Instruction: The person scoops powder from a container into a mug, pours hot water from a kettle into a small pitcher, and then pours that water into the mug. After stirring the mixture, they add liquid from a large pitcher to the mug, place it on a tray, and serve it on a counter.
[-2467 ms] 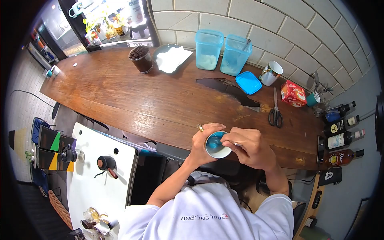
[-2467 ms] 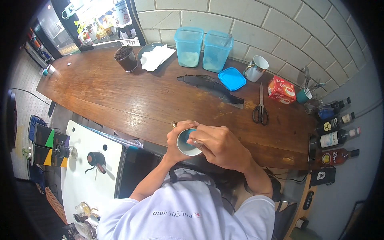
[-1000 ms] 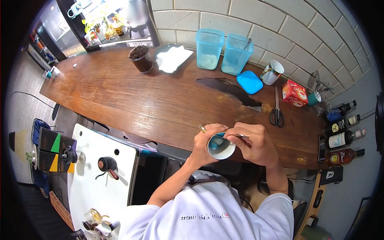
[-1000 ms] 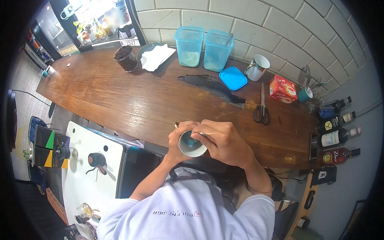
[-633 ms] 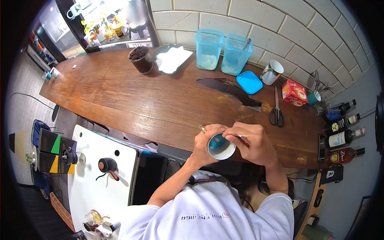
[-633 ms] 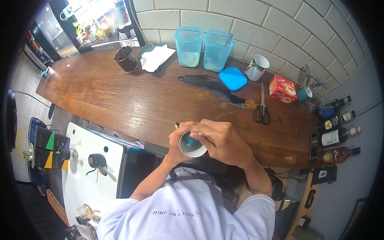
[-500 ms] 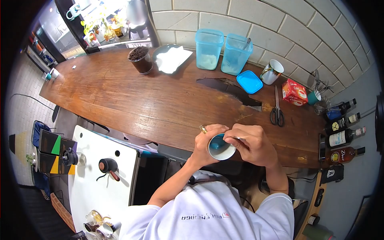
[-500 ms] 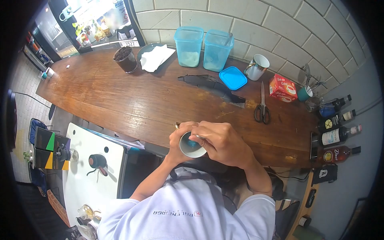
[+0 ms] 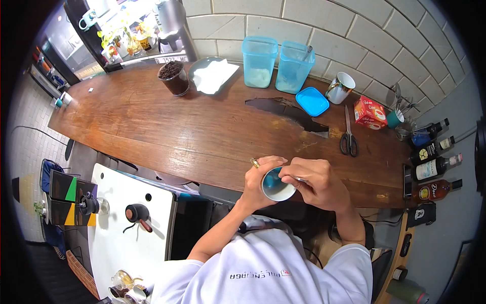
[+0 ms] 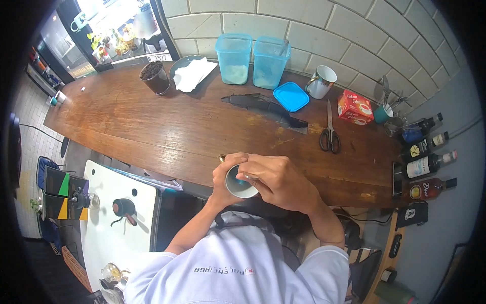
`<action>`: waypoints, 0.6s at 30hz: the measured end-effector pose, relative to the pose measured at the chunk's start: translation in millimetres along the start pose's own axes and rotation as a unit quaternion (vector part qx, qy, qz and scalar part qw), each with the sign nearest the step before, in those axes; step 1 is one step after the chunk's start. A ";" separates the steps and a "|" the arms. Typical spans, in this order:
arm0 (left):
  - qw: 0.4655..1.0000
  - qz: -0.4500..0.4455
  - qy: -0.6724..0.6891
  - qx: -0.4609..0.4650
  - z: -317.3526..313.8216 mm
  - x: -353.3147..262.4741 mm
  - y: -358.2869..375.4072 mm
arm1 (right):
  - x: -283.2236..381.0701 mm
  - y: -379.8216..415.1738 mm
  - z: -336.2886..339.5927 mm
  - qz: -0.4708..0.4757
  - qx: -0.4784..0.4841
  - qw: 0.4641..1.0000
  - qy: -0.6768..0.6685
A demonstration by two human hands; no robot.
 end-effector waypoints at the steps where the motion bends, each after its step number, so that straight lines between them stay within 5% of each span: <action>1: 1.000 0.000 0.000 0.000 -0.2 0.2 0.1 | 1.1 0.6 -2.0 0.006 0.009 1.000 -0.002; 18: 1.000 -0.007 0.002 -0.007 0.5 -0.3 0.9 | 9.5 3.3 -2.3 0.069 -0.010 0.997 -0.019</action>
Point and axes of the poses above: each hand's wrist, its own y-axis away from the middle knuckle, its own z-axis out of the back of the hand, x = y × z, the point moved 10 cm from there along -y, towards the middle knuckle, and after that the axes turned 6 degrees about -z, right-handed, at the moved point
